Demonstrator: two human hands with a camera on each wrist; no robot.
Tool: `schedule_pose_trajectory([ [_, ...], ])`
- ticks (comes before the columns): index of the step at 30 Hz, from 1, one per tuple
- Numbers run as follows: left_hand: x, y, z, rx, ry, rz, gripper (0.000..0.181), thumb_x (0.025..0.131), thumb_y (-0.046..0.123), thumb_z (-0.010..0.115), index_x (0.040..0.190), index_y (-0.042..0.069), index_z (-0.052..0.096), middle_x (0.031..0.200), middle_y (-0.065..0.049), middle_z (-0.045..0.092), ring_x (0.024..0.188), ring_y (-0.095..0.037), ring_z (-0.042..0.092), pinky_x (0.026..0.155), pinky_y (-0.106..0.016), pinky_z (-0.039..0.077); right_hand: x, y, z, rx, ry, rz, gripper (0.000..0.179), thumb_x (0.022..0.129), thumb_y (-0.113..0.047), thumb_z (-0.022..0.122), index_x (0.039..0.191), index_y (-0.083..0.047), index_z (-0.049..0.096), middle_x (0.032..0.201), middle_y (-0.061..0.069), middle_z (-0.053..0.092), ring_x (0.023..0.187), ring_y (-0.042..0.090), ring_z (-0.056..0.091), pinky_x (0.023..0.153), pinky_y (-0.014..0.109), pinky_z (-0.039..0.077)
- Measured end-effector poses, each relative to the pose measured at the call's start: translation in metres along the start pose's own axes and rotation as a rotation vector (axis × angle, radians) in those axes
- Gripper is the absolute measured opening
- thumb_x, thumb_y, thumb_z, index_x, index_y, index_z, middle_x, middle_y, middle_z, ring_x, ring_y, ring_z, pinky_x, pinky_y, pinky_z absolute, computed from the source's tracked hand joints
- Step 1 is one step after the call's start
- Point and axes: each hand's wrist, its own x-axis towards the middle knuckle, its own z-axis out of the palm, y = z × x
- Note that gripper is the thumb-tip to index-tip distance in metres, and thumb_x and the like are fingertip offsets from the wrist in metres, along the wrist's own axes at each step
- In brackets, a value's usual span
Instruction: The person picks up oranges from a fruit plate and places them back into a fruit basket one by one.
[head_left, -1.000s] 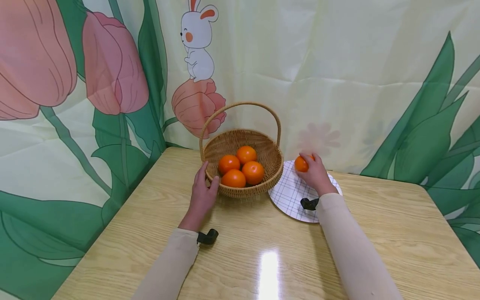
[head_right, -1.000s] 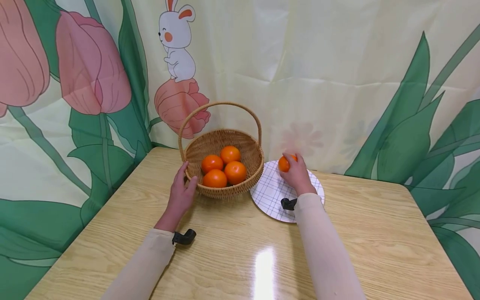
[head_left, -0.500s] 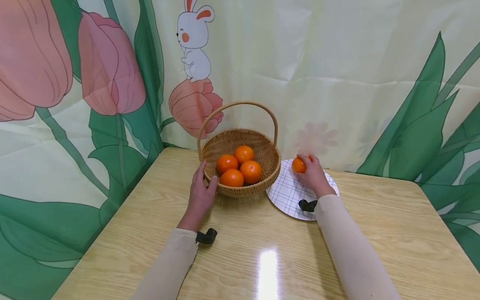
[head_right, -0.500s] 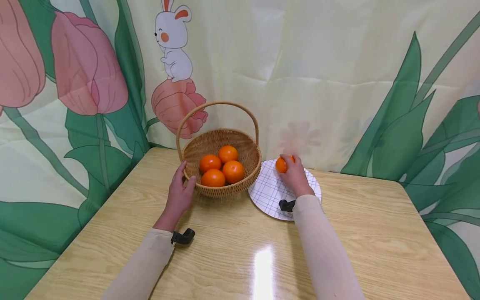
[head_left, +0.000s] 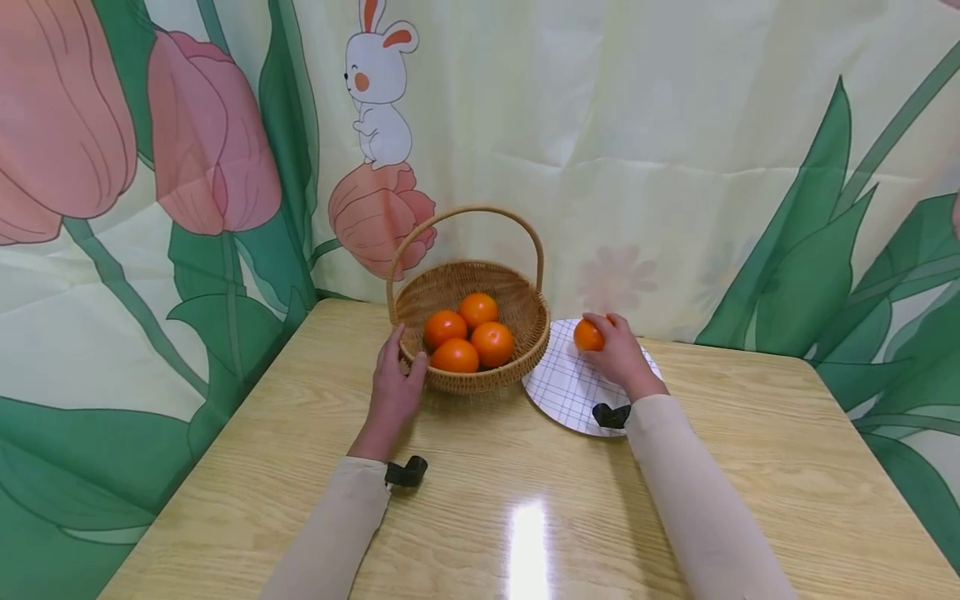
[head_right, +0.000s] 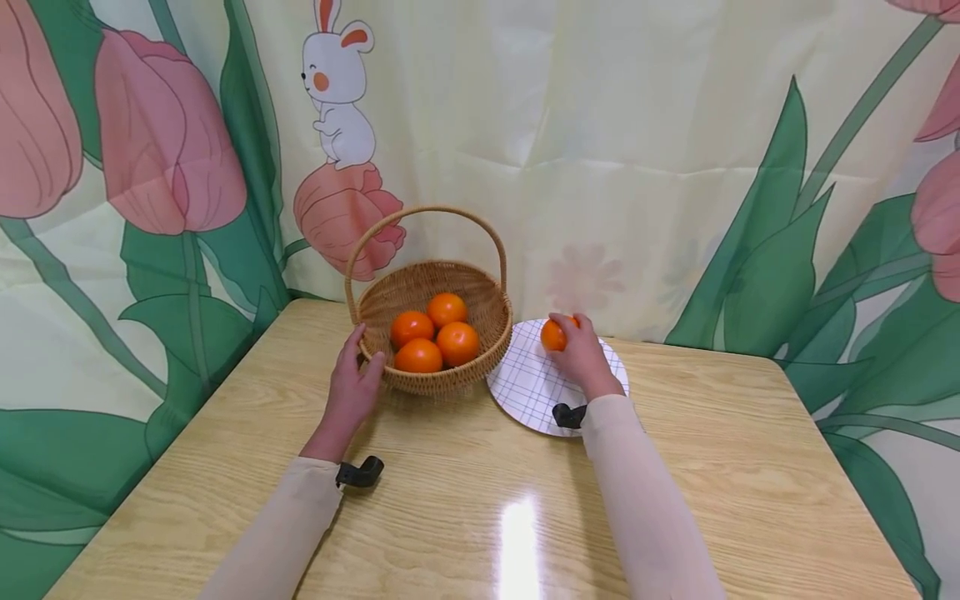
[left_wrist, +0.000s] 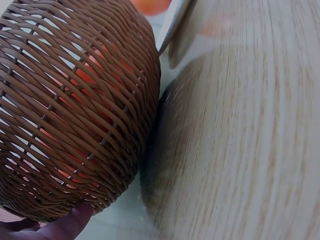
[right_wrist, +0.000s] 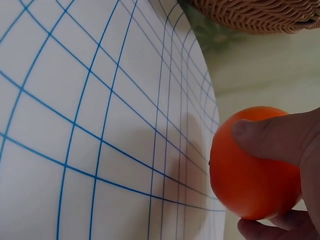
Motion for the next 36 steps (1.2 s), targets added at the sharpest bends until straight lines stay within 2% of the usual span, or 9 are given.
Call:
schedule_pose_trajectory([
  [6,-0.001,-0.001,-0.002,-0.002,-0.011,-0.014,0.063,0.099,0.028,0.051,0.154,0.017,0.022,0.156,-0.014,0.026,0.143,-0.034,0.03,0.114,-0.054,0.03,-0.01,-0.008,-0.004,-0.023,0.003,-0.033,0.068,0.088,-0.014,0.069,0.148,-0.018,0.038,0.155,0.026,0.017,0.126,0.053,0.04,0.104,0.064,0.038],
  [18,-0.003,0.001,-0.006,-0.013,-0.045,-0.047,0.064,0.099,0.037,0.048,0.154,0.02,0.02,0.158,-0.012,0.023,0.145,-0.032,0.027,0.114,-0.053,0.03,-0.026,-0.019,-0.012,-0.031,0.009,-0.063,0.068,0.087,-0.015,0.069,0.148,-0.019,0.039,0.155,0.025,0.018,0.124,0.053,0.044,0.101,0.063,0.041],
  [36,-0.002,0.004,-0.005,-0.03,-0.053,-0.041,0.066,0.098,0.038,0.049,0.154,0.02,0.021,0.158,-0.012,0.022,0.146,-0.033,0.025,0.116,-0.054,0.027,-0.051,-0.046,-0.031,-0.025,0.067,-0.162,0.067,0.086,-0.02,0.072,0.147,-0.022,0.042,0.152,0.023,0.026,0.124,0.049,0.046,0.102,0.061,0.042],
])
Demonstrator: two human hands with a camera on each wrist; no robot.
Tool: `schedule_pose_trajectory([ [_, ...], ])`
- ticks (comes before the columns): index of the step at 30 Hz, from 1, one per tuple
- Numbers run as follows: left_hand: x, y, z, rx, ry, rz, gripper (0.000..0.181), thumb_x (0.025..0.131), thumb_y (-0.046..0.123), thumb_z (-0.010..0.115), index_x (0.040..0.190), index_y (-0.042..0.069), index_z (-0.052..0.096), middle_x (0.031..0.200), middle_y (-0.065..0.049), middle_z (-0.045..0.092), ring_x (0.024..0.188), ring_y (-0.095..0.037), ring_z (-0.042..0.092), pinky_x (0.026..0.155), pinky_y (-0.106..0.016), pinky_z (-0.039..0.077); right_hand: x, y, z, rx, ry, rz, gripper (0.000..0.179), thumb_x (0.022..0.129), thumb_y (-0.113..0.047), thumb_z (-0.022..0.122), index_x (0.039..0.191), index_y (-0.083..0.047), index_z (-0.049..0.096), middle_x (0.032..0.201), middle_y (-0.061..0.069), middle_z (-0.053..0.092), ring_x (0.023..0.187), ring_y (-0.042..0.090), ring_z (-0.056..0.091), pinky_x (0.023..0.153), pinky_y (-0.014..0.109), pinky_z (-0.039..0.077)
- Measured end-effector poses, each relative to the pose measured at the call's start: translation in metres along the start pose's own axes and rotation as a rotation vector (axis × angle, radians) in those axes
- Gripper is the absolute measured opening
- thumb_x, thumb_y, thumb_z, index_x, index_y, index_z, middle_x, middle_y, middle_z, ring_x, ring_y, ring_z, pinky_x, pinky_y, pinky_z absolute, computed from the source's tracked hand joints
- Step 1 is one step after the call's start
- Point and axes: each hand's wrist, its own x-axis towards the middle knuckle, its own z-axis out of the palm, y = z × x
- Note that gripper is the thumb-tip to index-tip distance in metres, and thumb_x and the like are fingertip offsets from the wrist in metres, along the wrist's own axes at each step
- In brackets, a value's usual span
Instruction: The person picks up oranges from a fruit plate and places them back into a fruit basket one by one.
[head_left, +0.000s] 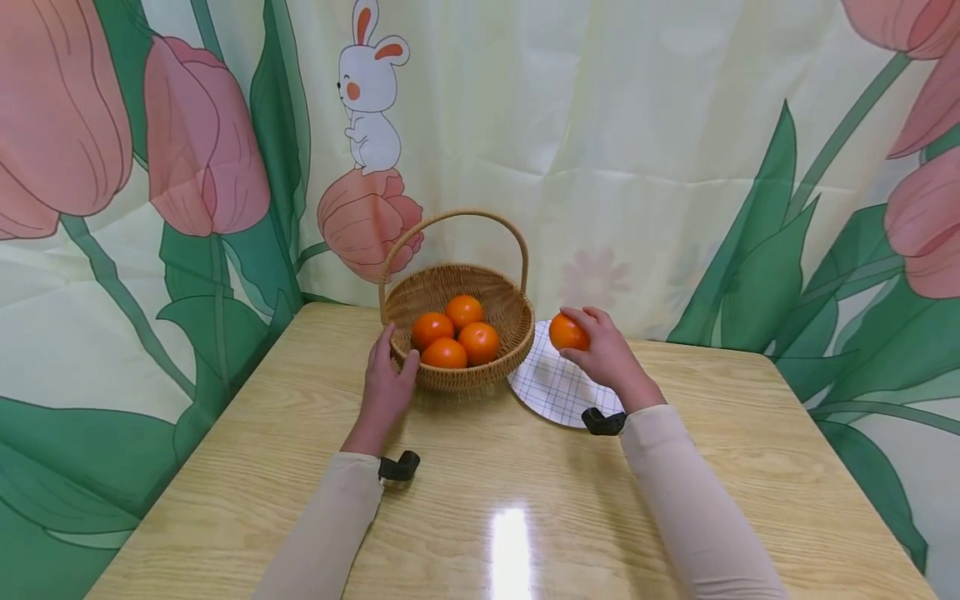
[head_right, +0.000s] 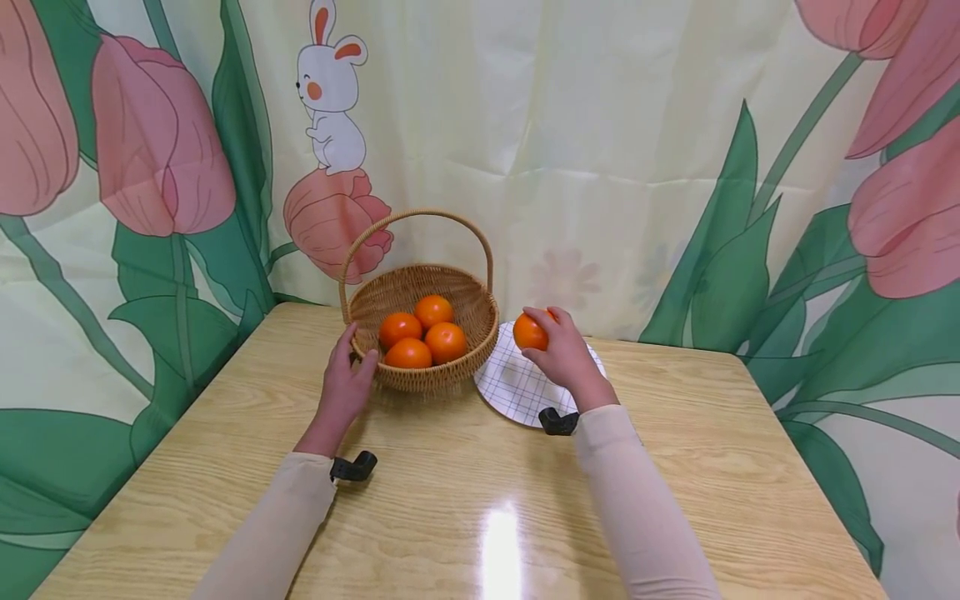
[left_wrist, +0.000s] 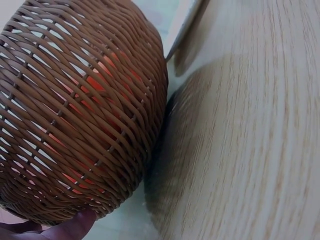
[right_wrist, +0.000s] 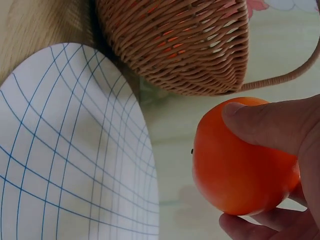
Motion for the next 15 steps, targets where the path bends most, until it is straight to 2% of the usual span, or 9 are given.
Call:
schedule_pose_trajectory([
  [9,0.0,0.002,-0.001,-0.012,0.017,0.032,0.066,0.098,0.037,0.05,0.154,0.016,0.022,0.158,-0.013,0.023,0.146,-0.032,0.024,0.116,-0.055,0.026,-0.003,-0.017,-0.008,-0.013,0.034,-0.062,0.066,0.087,-0.021,0.072,0.146,-0.023,0.043,0.151,0.022,0.028,0.124,0.047,0.045,0.101,0.06,0.042],
  [15,-0.001,0.002,0.0,-0.017,0.008,0.028,0.067,0.097,0.035,0.051,0.155,0.017,0.021,0.159,-0.013,0.022,0.146,-0.033,0.023,0.116,-0.055,0.025,-0.007,-0.03,-0.012,-0.022,0.043,-0.079,0.065,0.087,-0.021,0.072,0.145,-0.024,0.044,0.151,0.021,0.028,0.123,0.046,0.047,0.1,0.058,0.044],
])
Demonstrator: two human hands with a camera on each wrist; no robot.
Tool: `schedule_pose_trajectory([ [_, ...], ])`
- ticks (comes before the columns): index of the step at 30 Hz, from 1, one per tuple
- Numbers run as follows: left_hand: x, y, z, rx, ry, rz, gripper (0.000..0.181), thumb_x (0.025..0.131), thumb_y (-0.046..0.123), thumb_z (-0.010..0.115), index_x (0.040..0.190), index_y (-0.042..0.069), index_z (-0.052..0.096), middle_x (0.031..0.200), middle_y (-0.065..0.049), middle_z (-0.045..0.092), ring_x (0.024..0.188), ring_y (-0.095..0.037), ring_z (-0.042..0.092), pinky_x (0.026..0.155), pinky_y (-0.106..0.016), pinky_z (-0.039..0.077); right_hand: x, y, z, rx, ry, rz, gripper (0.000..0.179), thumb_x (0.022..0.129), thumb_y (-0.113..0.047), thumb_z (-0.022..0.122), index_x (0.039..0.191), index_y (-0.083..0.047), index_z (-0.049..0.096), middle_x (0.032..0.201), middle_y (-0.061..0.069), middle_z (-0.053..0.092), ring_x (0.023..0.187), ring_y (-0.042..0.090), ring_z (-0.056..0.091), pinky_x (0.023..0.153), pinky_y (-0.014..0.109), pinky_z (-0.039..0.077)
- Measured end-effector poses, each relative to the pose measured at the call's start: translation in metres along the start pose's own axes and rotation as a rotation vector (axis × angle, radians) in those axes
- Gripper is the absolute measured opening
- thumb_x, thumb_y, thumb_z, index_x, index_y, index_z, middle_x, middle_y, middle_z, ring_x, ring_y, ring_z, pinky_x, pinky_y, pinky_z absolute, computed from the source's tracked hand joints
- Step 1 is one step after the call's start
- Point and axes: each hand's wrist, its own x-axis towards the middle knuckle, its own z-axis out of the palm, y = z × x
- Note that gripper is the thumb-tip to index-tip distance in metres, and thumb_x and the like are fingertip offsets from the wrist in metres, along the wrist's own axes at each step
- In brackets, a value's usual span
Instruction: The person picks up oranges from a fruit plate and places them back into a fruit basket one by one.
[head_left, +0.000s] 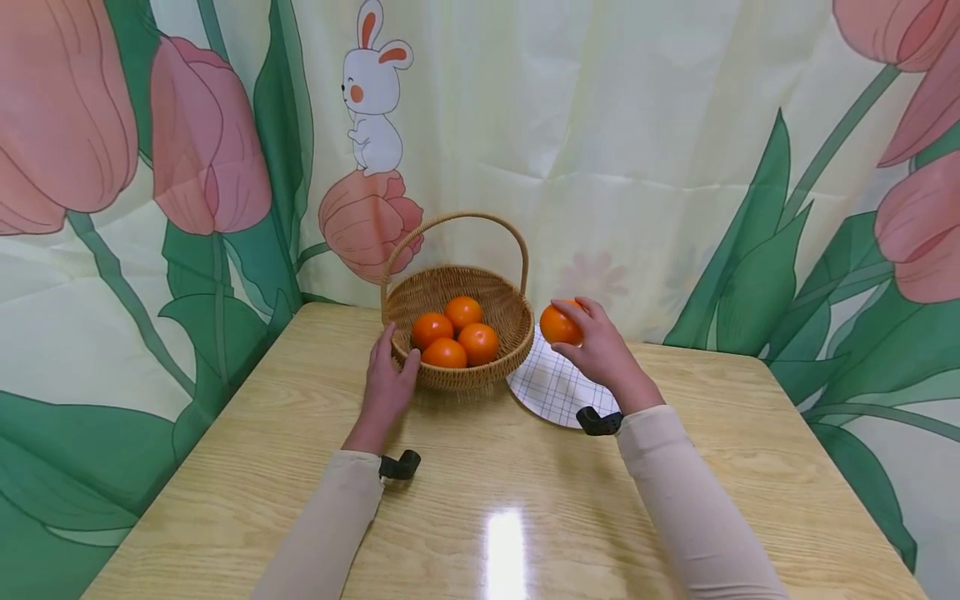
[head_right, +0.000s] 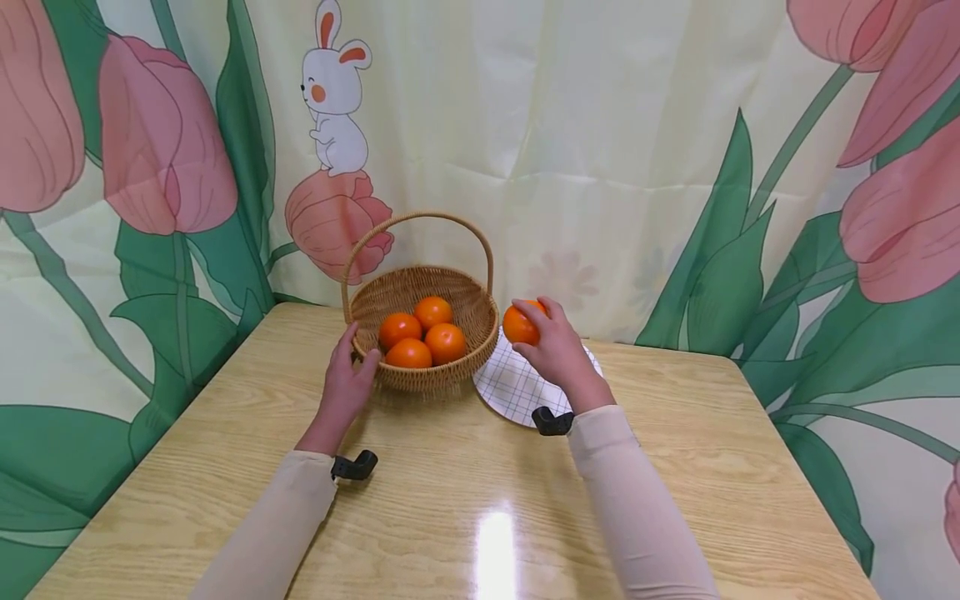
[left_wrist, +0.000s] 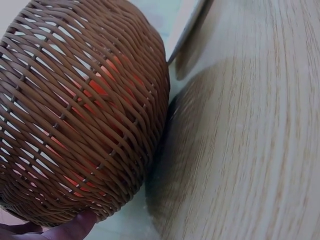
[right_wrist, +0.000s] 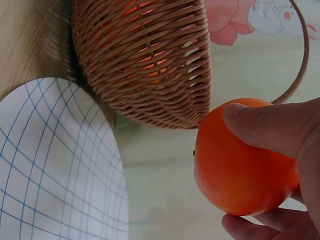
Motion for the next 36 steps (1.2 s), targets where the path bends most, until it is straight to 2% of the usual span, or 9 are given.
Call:
schedule_pose_trajectory([
  [7,-0.001,-0.001,0.001,0.002,-0.004,-0.004,0.067,0.098,0.038,0.049,0.155,0.019,0.02,0.159,-0.013,0.02,0.147,-0.034,0.022,0.116,-0.056,0.025,0.0,-0.01,-0.002,-0.005,0.035,-0.061,0.065,0.086,-0.018,0.073,0.144,-0.023,0.045,0.15,0.021,0.03,0.123,0.045,0.048,0.099,0.057,0.045],
  [16,0.0,-0.004,0.001,-0.001,-0.011,-0.005,0.067,0.098,0.04,0.049,0.155,0.021,0.019,0.159,-0.013,0.02,0.146,-0.035,0.023,0.116,-0.056,0.025,0.001,-0.029,0.0,0.002,0.05,-0.098,0.064,0.085,-0.019,0.075,0.142,-0.026,0.048,0.152,0.02,0.027,0.126,0.046,0.046,0.1,0.059,0.044],
  [27,0.001,-0.005,0.001,-0.018,0.006,0.003,0.067,0.098,0.036,0.051,0.154,0.019,0.021,0.159,-0.013,0.021,0.146,-0.034,0.024,0.116,-0.056,0.025,0.007,-0.047,0.01,0.029,0.076,-0.165,0.064,0.082,-0.019,0.077,0.14,-0.027,0.051,0.151,0.019,0.031,0.128,0.043,0.046,0.102,0.056,0.043],
  [36,0.001,-0.006,0.001,-0.012,0.003,-0.012,0.067,0.097,0.041,0.05,0.154,0.023,0.021,0.159,-0.013,0.021,0.145,-0.035,0.025,0.116,-0.056,0.025,0.013,-0.057,0.02,0.044,0.067,-0.2,0.064,0.083,-0.019,0.076,0.141,-0.029,0.05,0.15,0.017,0.032,0.127,0.04,0.047,0.102,0.054,0.044],
])
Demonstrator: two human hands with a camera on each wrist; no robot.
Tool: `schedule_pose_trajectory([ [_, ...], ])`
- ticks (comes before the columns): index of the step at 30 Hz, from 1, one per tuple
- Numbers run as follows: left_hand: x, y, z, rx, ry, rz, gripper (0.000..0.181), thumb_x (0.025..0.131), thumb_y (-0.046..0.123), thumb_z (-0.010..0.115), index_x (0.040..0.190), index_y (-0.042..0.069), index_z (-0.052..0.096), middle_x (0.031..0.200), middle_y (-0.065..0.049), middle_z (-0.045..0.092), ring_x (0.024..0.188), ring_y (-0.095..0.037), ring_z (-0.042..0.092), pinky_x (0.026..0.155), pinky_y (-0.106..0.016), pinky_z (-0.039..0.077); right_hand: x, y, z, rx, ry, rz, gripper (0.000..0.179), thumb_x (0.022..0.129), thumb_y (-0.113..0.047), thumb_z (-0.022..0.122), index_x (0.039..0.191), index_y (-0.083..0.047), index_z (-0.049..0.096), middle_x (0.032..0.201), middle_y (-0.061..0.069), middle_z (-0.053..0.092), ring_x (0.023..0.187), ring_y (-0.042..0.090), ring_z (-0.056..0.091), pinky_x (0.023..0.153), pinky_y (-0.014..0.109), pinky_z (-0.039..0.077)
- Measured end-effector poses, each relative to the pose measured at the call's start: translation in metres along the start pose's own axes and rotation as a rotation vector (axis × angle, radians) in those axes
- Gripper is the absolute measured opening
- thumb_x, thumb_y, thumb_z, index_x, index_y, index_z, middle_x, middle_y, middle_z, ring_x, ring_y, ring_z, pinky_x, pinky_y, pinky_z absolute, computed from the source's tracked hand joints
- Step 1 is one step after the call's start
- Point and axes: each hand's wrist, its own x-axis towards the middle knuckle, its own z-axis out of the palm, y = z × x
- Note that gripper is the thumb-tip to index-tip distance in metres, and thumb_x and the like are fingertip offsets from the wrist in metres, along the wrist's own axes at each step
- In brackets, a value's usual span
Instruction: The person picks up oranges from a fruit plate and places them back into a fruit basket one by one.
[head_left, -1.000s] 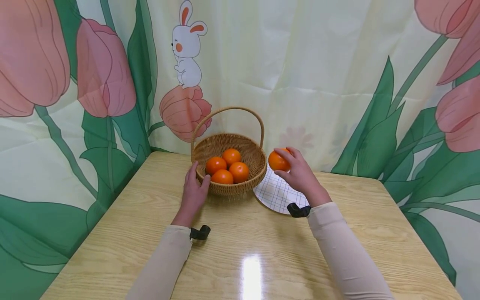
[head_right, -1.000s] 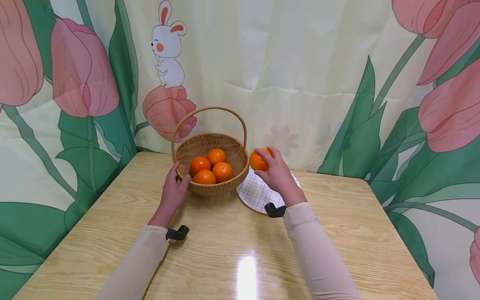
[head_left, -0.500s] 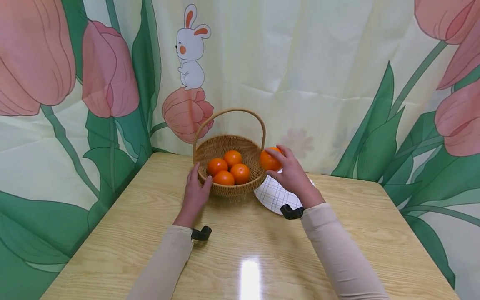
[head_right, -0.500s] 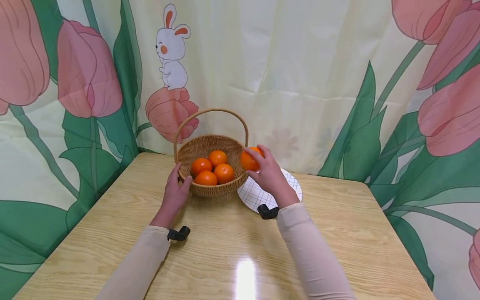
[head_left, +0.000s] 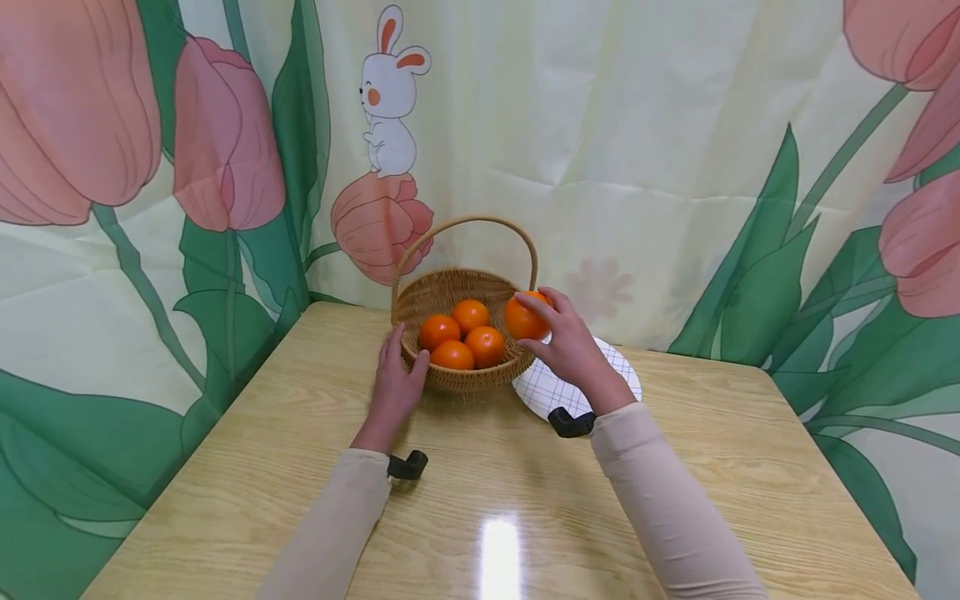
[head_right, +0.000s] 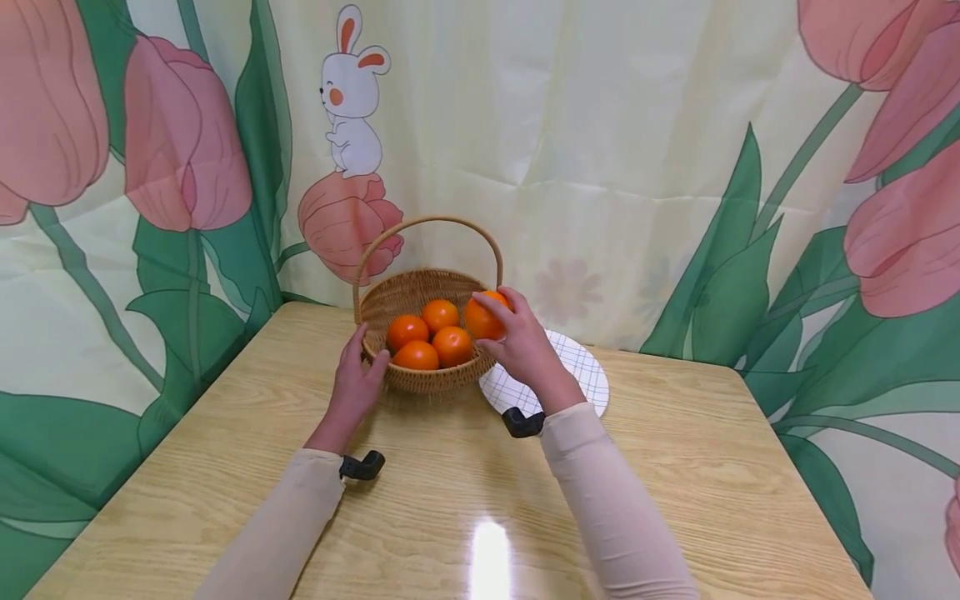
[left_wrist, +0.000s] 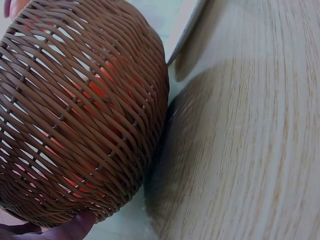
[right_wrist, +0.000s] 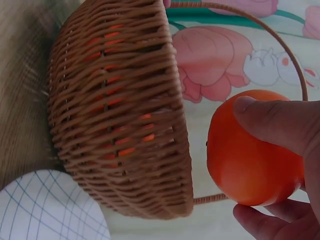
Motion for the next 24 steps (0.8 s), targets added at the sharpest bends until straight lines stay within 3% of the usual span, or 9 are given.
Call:
schedule_pose_trajectory([
  [9,0.001,0.0,0.0,-0.024,-0.004,-0.004,0.068,0.096,0.043,0.05,0.154,0.024,0.02,0.159,-0.012,0.02,0.145,-0.035,0.024,0.116,-0.057,0.025,0.008,-0.009,0.013,0.061,-0.056,0.016,0.065,0.083,-0.023,0.076,0.142,-0.03,0.048,0.151,0.017,0.03,0.119,0.037,0.054,0.086,0.044,0.055],
  [16,0.001,0.001,-0.001,-0.022,-0.014,-0.015,0.068,0.097,0.041,0.05,0.155,0.021,0.019,0.16,-0.011,0.019,0.146,-0.035,0.022,0.116,-0.057,0.024,0.012,-0.009,0.025,0.059,-0.098,0.0,0.065,0.085,-0.031,0.073,0.144,-0.029,0.046,0.151,0.016,0.031,0.101,0.032,0.063,0.085,0.041,0.056],
  [24,0.0,0.002,-0.001,-0.015,-0.006,-0.016,0.068,0.097,0.041,0.049,0.155,0.023,0.02,0.16,-0.011,0.019,0.146,-0.034,0.023,0.116,-0.056,0.025,0.016,-0.006,0.031,0.007,-0.136,-0.001,0.062,0.086,-0.037,0.071,0.143,-0.029,0.047,0.15,0.014,0.034,0.122,0.04,0.052,0.097,0.051,0.049],
])
